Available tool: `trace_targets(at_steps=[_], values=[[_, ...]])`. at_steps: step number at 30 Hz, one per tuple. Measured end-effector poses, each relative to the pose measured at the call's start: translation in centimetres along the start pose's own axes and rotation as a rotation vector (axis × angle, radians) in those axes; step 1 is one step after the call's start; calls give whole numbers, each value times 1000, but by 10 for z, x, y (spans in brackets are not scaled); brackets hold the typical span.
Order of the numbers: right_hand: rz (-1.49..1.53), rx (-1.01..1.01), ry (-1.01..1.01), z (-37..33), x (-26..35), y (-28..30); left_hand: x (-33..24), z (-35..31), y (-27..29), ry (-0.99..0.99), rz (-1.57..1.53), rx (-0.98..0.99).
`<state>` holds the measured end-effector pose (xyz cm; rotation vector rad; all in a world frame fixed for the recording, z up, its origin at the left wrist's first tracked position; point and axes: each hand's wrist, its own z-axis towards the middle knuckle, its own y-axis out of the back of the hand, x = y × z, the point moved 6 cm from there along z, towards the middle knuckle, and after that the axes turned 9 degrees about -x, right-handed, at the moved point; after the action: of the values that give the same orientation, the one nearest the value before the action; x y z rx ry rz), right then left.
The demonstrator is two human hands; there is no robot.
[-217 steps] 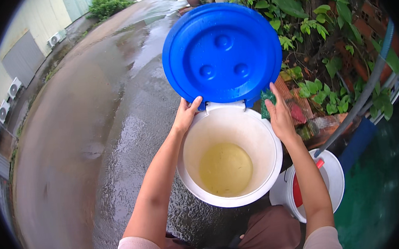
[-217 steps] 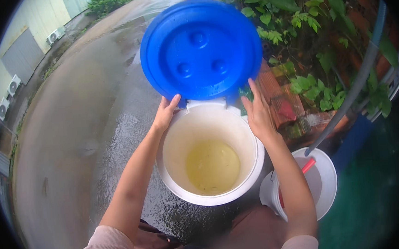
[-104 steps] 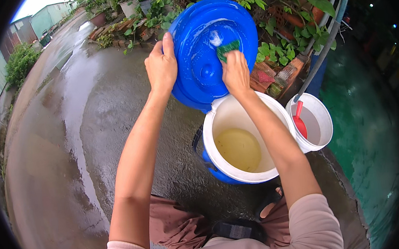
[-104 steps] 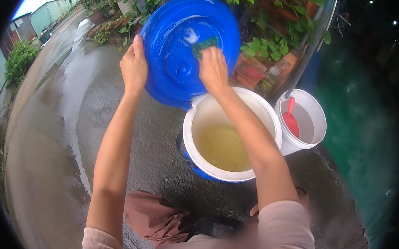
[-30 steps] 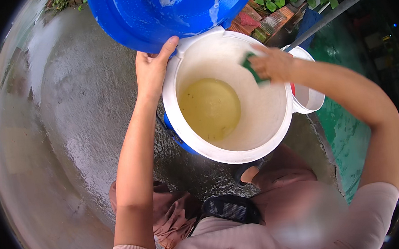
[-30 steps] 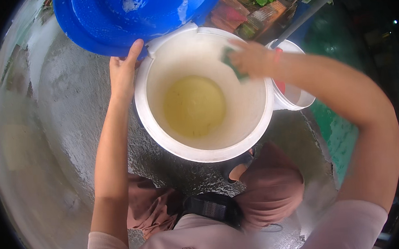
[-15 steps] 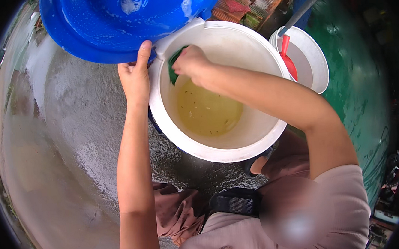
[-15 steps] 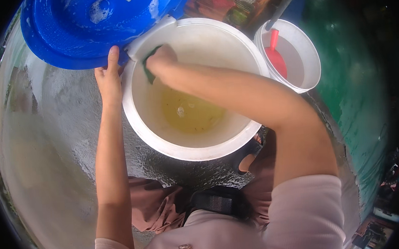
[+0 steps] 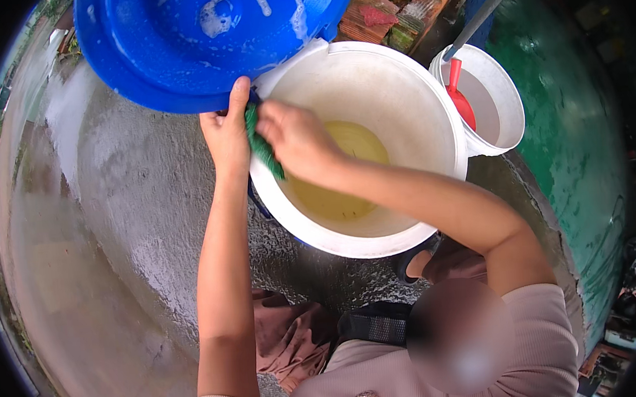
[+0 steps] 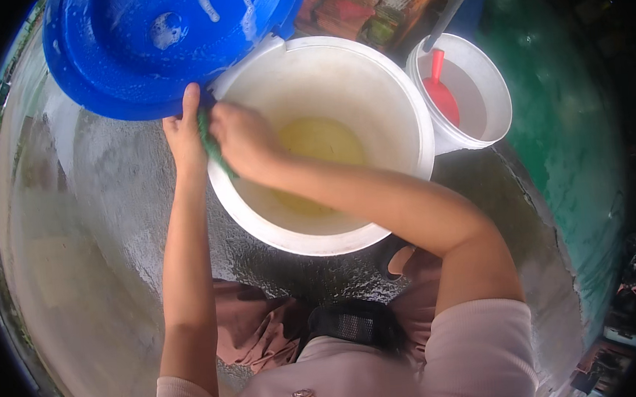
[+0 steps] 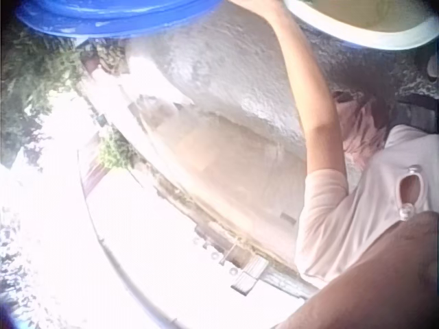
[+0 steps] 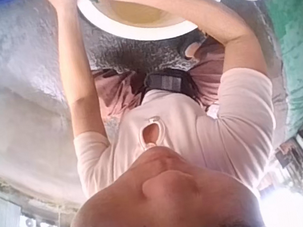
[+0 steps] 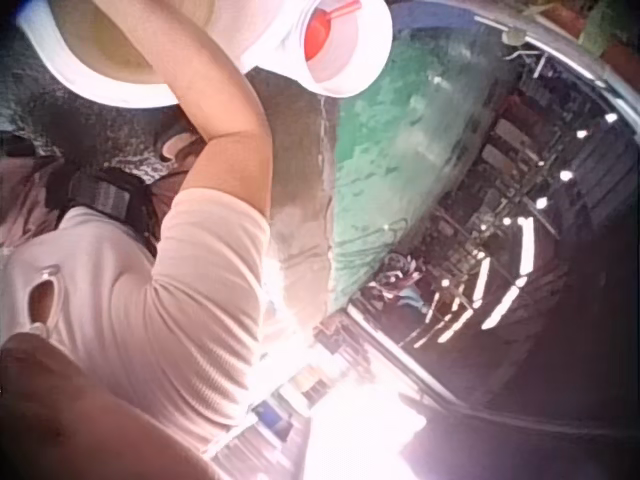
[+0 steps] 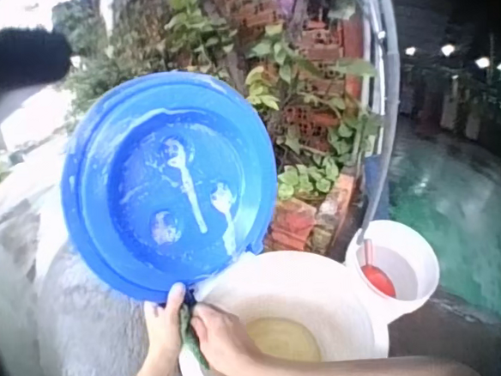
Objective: The person retrieves a blue water cooler, fills it with water using a hose, and then washes the cooler and its lid with a sponge and soap. The person scrubs the interior and exterior surfaces of the cooler and lid.
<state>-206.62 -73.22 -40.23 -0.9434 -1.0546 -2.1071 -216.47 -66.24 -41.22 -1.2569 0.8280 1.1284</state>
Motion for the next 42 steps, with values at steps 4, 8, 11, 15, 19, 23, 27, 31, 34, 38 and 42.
trace_targets(at_steps=[4, 8, 11, 15, 19, 23, 27, 31, 34, 38, 42], values=[[-241, -288, 84, 23, -4, 43, 0, -9, -13, -9, -124, 13], [44, -267, -191, -4, -5, 26, -11, -13, -12, -33, -9, 4], [308, -280, -353, -29, 2, 23, -12, -17, -12, -11, -20, 4], [437, -396, -446, -14, -16, 43, -15, -20, -7, -30, -15, 6], [205, -582, -152, 17, -23, 86, -13, -24, -12, -27, -74, 15], [-329, -560, 130, 22, -16, 72, -10, -24, -18, -23, -116, 38], [-311, -302, 276, -19, 19, 28, -8, -20, -10, -69, -49, 27], [-350, -385, 97, -3, 15, 30, -13, -20, -18, -22, -62, 42], [-193, -230, -274, -15, -3, 10, -11, -7, -13, -68, -113, 46], [231, 361, -914, -68, -52, -47, 5, 3, 1, 14, -93, 45], [468, 586, -1208, -108, -116, -86, 35, 30, 5, 12, -124, 60]])
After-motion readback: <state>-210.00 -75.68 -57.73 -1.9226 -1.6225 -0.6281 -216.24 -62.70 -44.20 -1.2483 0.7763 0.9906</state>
